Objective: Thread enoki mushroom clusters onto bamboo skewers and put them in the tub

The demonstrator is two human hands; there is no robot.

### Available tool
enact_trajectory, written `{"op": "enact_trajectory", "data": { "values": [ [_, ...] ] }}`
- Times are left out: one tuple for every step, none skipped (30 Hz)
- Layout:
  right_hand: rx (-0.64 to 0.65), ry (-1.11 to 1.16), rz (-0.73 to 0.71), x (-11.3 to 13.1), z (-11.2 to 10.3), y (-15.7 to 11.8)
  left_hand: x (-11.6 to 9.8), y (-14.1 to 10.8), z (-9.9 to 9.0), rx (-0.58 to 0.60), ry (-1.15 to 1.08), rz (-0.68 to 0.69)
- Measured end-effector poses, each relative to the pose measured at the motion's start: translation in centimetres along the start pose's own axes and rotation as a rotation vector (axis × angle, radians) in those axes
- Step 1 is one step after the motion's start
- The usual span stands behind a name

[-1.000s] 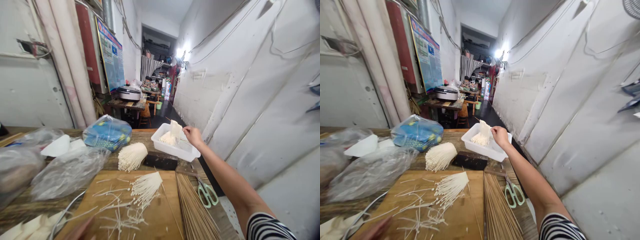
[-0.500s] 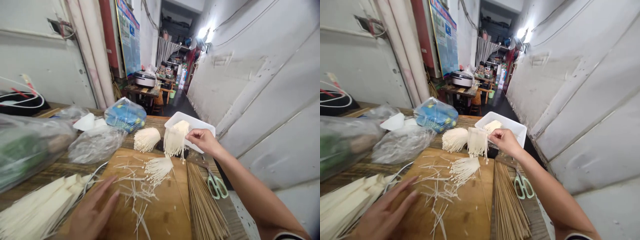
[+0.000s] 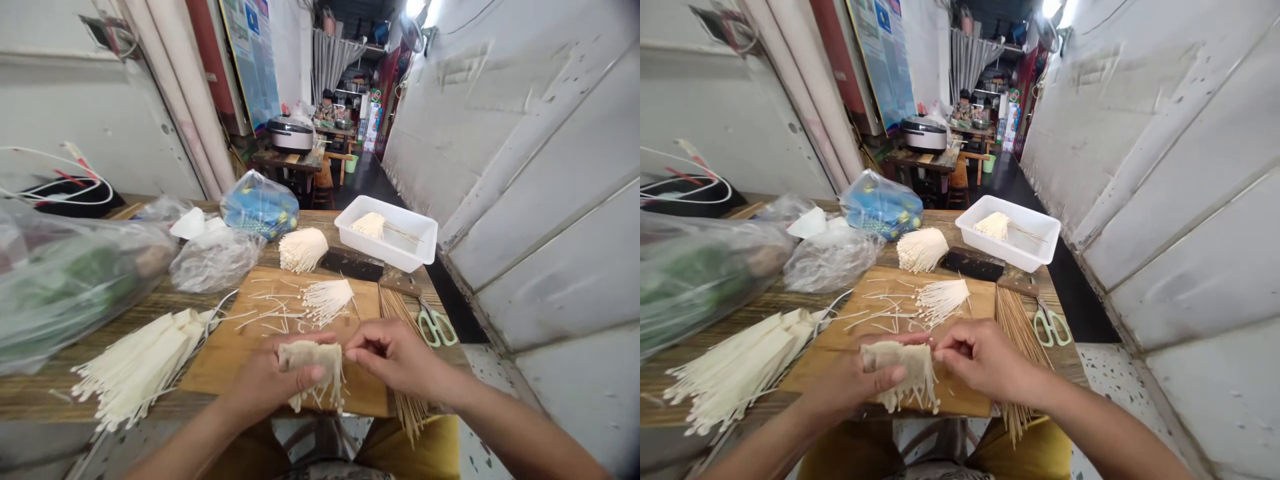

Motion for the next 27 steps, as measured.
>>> {"op": "enact_trajectory", "data": {
  "values": [
    [-0.04, -0.013, 0.0, -0.5, 0.1, -0.4, 0.9, -0.2, 0.5, -0.01, -0.001, -0.056],
    [-0.074, -0.029, -0.001, -1.0, 0.1, -0.8, 1.7, -0.4, 0.8, -0.03, -0.011, -0.106],
    [-0.099, -0.043, -0.003, -1.3, 0.2, -1.1, 2.3, -0.5, 1.0, -0.057, -0.035, -0.151],
    [-0.116, -0.053, -0.009, -1.6, 0.4, -1.3, 2.9, -0.7, 1.2, -0.085, -0.065, -0.192],
    [-0.125, -0.062, -0.015, -1.7, 0.6, -1.6, 3.4, -0.8, 1.4, -0.111, -0.09, -0.227],
    [-0.13, -0.076, -0.021, -1.7, 0.7, -1.8, 3.8, -0.9, 1.5, -0.131, -0.11, -0.254],
    [-0.134, -0.096, -0.028, -1.7, 0.9, -2.0, 4.1, -1.0, 1.7, -0.147, -0.125, -0.273],
    [-0.138, -0.117, -0.034, -1.7, 1.0, -2.2, 4.4, -1.0, 1.9, -0.152, -0.135, -0.288],
    [-0.141, -0.137, -0.039, -1.6, 1.1, -2.4, 4.6, -1.1, 2.2, -0.153, -0.145, -0.295],
    [-0.144, -0.156, -0.042, -1.6, 1.2, -2.5, 4.7, -1.1, 2.4, -0.149, -0.16, -0.296],
    [-0.143, -0.169, -0.041, -1.7, 1.3, -2.7, 4.9, -1.1, 2.7, -0.141, -0.178, -0.294],
    [-0.141, -0.179, -0.037, -1.8, 1.5, -2.8, 5.1, -1.2, 3.0, -0.131, -0.197, -0.294],
    [-0.14, -0.188, -0.029, -2.0, 1.5, -2.9, 5.3, -1.2, 3.4, -0.123, -0.216, -0.297],
    [-0.138, -0.199, -0.021, -2.1, 1.6, -3.0, 5.5, -1.2, 3.6, -0.122, -0.236, -0.299],
    [-0.136, -0.208, -0.012, -2.3, 1.7, -3.1, 5.6, -1.2, 3.7, -0.129, -0.257, -0.303],
    [-0.133, -0.215, -0.005, -2.5, 1.8, -3.1, 5.8, -1.2, 3.8, -0.138, -0.277, -0.309],
    [-0.13, -0.219, 0.0, -2.6, 1.9, -3.2, 6.0, -1.2, 3.9, -0.149, -0.292, -0.315],
    [-0.127, -0.219, 0.001, -2.6, 2.0, -3.2, 6.1, -1.2, 3.9, -0.156, -0.303, -0.319],
    [-0.122, -0.213, -0.002, -2.6, 2.0, -3.2, 6.1, -1.2, 3.9, -0.158, -0.312, -0.319],
    [-0.117, -0.205, -0.006, -2.6, 2.1, -3.1, 6.1, -1.1, 3.9, -0.156, -0.321, -0.318],
    [-0.112, -0.196, -0.011, -2.5, 2.1, -3.1, 6.0, -1.1, 3.9, -0.152, -0.332, -0.312],
    [-0.103, -0.187, -0.015, -2.4, 2.1, -3.1, 5.8, -1.1, 3.9, -0.148, -0.346, -0.303],
    [-0.094, -0.178, -0.014, -2.3, 2.1, -3.1, 5.6, -1.2, 4.0, -0.139, -0.357, -0.294],
    [-0.083, -0.171, -0.011, -2.3, 2.1, -3.1, 5.5, -1.2, 4.0, -0.13, -0.364, -0.286],
    [-0.07, -0.165, -0.004, -2.3, 2.2, -3.1, 5.4, -1.3, 4.0, -0.126, -0.363, -0.284],
    [-0.059, -0.158, 0.005, -2.3, 2.2, -3.1, 5.3, -1.4, 4.0, -0.125, -0.358, -0.286],
    [-0.049, -0.15, 0.014, -2.3, 2.2, -3.1, 5.4, -1.5, 4.0, -0.129, -0.352, -0.294]
  ]
}}
Point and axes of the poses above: each hand's wrist, its own y-axis towards the middle knuckle, its own z-axis out of the palm, x = y × z, the point moved 10 cm from there along y, towards the middle knuckle, and after that the axes turned 13 degrees about y, right-handed, at the moved point
